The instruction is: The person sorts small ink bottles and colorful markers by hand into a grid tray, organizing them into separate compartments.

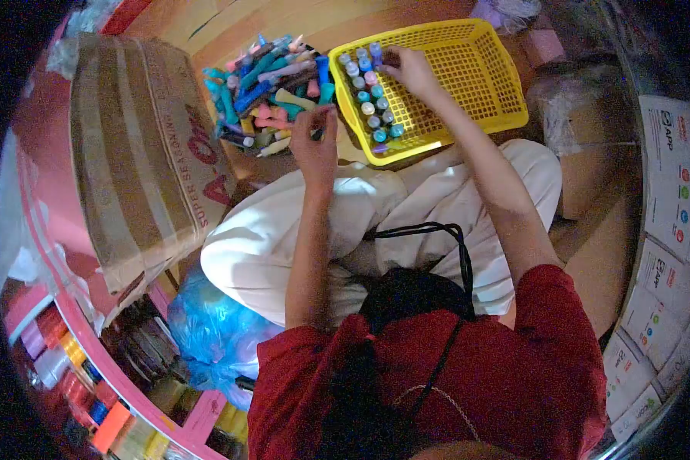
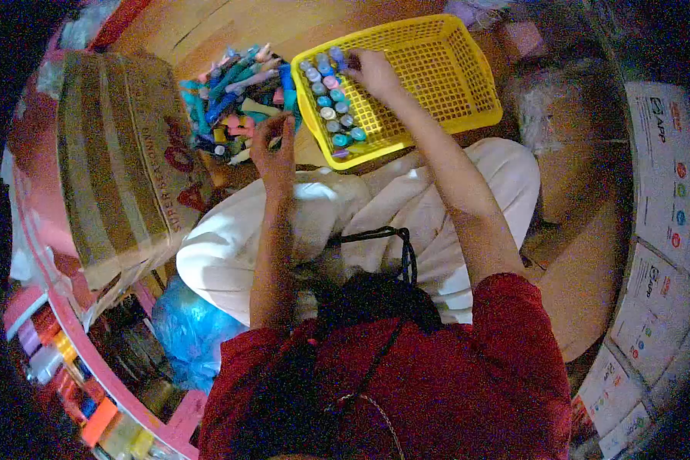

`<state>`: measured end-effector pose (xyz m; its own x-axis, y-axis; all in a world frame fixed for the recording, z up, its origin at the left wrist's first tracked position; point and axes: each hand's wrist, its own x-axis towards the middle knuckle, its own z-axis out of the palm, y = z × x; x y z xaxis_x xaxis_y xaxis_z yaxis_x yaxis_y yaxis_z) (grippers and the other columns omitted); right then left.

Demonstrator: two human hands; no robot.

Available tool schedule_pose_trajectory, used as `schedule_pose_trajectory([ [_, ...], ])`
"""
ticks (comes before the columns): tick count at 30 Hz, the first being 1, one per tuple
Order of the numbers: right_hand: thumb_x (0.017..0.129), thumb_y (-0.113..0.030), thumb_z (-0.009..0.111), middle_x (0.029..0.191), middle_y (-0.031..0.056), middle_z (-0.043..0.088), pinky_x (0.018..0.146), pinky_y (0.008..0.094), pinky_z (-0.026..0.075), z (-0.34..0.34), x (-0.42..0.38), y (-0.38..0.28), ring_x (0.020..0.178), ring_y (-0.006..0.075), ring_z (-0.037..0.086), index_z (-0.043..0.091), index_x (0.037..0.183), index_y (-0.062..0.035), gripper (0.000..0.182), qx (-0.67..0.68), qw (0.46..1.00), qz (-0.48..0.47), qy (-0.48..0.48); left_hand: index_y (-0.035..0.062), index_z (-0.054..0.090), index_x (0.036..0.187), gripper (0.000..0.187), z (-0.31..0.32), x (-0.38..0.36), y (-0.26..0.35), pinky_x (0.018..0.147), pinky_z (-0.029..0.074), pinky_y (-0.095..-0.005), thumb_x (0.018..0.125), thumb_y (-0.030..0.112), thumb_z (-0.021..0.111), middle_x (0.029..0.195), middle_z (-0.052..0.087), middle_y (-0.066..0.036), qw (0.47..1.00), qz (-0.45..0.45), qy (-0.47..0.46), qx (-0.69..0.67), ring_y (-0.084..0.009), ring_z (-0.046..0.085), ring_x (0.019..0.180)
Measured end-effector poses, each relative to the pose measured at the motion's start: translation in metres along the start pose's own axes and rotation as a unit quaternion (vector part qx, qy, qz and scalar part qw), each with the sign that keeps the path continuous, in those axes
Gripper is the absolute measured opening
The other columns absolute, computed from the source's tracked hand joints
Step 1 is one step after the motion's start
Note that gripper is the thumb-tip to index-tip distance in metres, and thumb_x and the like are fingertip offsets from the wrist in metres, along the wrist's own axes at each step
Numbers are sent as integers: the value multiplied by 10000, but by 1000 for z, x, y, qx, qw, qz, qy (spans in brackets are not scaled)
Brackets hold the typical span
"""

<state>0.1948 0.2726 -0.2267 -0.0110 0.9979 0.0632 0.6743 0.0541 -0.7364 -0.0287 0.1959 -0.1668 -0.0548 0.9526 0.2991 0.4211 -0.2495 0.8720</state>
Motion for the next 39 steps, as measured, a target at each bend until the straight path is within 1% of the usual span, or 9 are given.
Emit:
schedule_pose_trajectory([
  [4, 720, -242, 687, 966, 203, 612, 816, 411, 456, 0, 1, 6, 899, 351, 586, 575, 1076, -30, 429, -7, 1000, -20, 0, 56, 608, 927, 175, -29, 34, -3, 699, 450, -355, 759, 104, 622, 889, 581, -110, 976, 94, 18, 195, -259, 561, 789],
  [8, 690, -276, 717, 986, 194, 615, 826, 401, 455, -17, -6, -2, 917, 346, 587, 578, 1083, -37, 481, -8, 1000, -12, -6, 77, 577, 1001, 277, -63, 79, -15, 720, 446, -407, 725, 91, 586, 972, 555, -134, 884, 150, -19, 443, -320, 538, 864],
  [11, 697, -244, 725, 914, 156, 646, 769, 342, 490, -25, -10, 7, 845, 250, 631, 572, 1110, -49, 482, -47, 999, -1, -15, 76, 576, 999, 282, -61, 87, -45, 725, 446, -421, 717, 77, 572, 955, 557, -144, 856, 121, -57, 499, -328, 541, 860],
  [14, 707, -259, 719, 961, 143, 640, 788, 341, 486, -47, -15, 7, 883, 239, 623, 577, 1109, -56, 472, -86, 993, 14, -78, 44, 568, 990, 252, -63, 82, -33, 728, 440, -426, 741, 88, 567, 912, 554, -156, 853, 98, -69, 508, -336, 542, 845],
  [18, 742, -278, 696, 967, 112, 644, 805, 315, 473, -81, -22, -9, 885, 190, 616, 604, 1066, -28, 419, 13, 997, 33, -72, -14, 584, 908, 178, -65, 75, 11, 636, 448, -376, 784, 113, 607, 828, 591, -140, 932, 172, -4, 318, -290, 579, 731],
  [22, 762, -233, 681, 891, 66, 649, 785, 256, 461, -94, -17, -35, 849, 118, 598, 598, 1084, -27, 392, 214, 969, -82, -88, -26, 607, 910, 237, -28, 75, 67, 569, 455, -254, 747, 121, 696, 724, 651, -81, 982, 5, -151, 115, -116, 600, 637],
  [26, 768, -200, 675, 827, 35, 641, 725, 233, 456, -97, -29, -71, 780, 88, 580, 598, 1078, -23, 365, 249, 953, -118, -124, -28, 610, 888, 206, 29, 70, 76, 604, 474, -231, 743, 95, 690, 764, 660, -83, 984, 14, -157, -81, -102, 611, 668],
  [31, 738, -189, 691, 770, 31, 634, 677, 251, 454, -87, -25, -57, 715, 98, 572, 633, 974, -24, 293, 165, 980, -92, -65, -20, 602, 906, 191, 56, 70, 69, 601, 481, -239, 760, 85, 668, 774, 663, -97, 984, 53, -167, -12, -132, 622, 652],
  [39, 703, -192, 708, 766, 147, 637, 665, 350, 477, -42, -24, -20, 696, 273, 614, 649, 916, -39, 269, -7, 999, -43, 31, 0, 602, 936, 176, 38, 68, 23, 636, 468, -292, 866, 152, 546, 829, 633, -112, 994, 100, -31, 12, -181, 599, 691],
])
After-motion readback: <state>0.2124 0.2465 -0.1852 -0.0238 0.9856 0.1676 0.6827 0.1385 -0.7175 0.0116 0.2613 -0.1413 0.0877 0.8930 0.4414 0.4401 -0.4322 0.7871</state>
